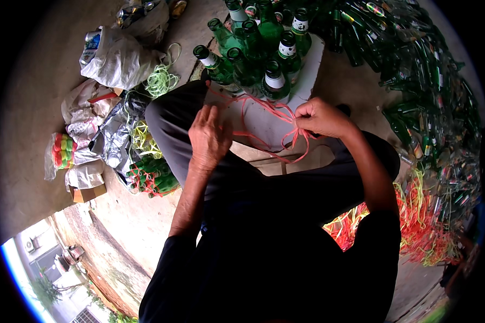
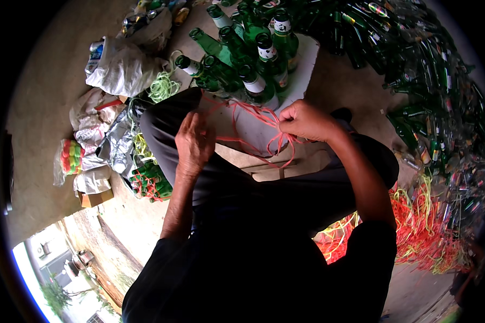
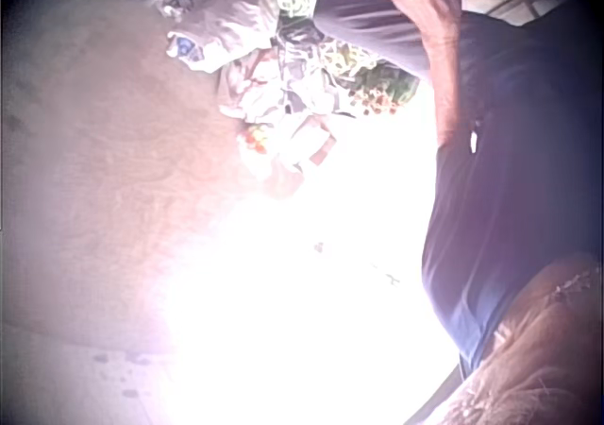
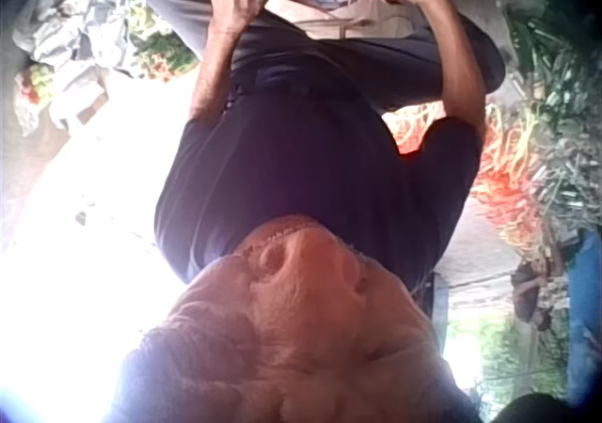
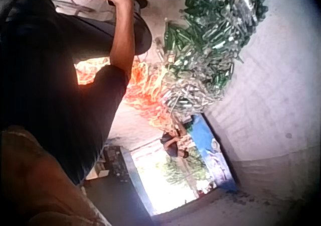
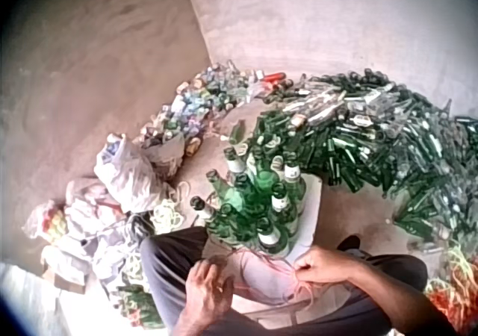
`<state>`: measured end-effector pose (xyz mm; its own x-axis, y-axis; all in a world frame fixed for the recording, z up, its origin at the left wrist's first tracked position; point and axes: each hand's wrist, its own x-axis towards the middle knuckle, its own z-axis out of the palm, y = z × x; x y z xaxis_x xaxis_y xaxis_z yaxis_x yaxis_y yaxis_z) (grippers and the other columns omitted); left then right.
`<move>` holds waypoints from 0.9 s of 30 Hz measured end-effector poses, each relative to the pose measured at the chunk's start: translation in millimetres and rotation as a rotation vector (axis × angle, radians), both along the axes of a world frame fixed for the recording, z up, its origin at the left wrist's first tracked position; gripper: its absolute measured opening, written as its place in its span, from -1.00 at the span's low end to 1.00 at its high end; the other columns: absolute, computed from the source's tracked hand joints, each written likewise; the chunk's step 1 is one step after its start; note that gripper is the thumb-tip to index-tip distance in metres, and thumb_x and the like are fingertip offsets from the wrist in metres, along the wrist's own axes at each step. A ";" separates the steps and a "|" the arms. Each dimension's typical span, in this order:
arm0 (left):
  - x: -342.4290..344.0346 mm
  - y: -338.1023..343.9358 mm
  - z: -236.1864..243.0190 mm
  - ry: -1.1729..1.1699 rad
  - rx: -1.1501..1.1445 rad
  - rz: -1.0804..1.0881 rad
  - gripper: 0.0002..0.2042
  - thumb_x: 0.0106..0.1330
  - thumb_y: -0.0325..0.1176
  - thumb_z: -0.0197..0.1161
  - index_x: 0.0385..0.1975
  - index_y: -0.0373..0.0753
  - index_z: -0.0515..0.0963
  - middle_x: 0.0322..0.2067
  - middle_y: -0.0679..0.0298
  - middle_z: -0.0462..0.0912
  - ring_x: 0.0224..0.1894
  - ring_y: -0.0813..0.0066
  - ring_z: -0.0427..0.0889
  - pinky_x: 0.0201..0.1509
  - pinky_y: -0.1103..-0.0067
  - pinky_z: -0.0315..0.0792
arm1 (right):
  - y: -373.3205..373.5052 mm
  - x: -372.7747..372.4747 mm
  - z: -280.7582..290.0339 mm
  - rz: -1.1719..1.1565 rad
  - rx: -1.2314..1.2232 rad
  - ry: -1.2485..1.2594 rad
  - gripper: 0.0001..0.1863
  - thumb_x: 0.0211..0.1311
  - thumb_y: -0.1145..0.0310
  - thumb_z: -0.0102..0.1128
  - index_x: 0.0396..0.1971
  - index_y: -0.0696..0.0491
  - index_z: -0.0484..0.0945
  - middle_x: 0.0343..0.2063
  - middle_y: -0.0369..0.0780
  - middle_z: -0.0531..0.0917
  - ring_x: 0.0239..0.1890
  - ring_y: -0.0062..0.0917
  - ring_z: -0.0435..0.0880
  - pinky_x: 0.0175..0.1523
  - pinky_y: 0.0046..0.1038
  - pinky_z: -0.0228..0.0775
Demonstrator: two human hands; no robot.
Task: The person gathers green glass bottles from a pile and arranges them upright on a white board. Then the person uses a pink plastic strap to tie the bottles together into a bundle.
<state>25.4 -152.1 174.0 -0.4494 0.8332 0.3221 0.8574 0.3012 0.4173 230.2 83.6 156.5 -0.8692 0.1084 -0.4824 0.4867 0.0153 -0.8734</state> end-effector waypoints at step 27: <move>71.2 38.2 -43.8 -0.368 0.168 -0.363 -0.83 0.22 -0.56 0.32 -0.22 -0.28 0.54 -0.32 0.10 0.67 -0.36 0.06 0.71 -0.32 0.32 0.59 | -2.6 -0.7 -1.2 0.023 -0.087 0.088 -0.80 0.26 0.43 0.19 -0.51 0.19 0.64 -0.69 -0.35 0.57 -0.70 -0.81 0.42 -0.60 -0.67 0.16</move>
<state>96.6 -114.0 130.1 -0.2510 0.9063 0.3401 0.6818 -0.0839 0.7267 229.5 81.1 155.3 -0.9104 0.0489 -0.4108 0.4084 -0.0522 -0.9113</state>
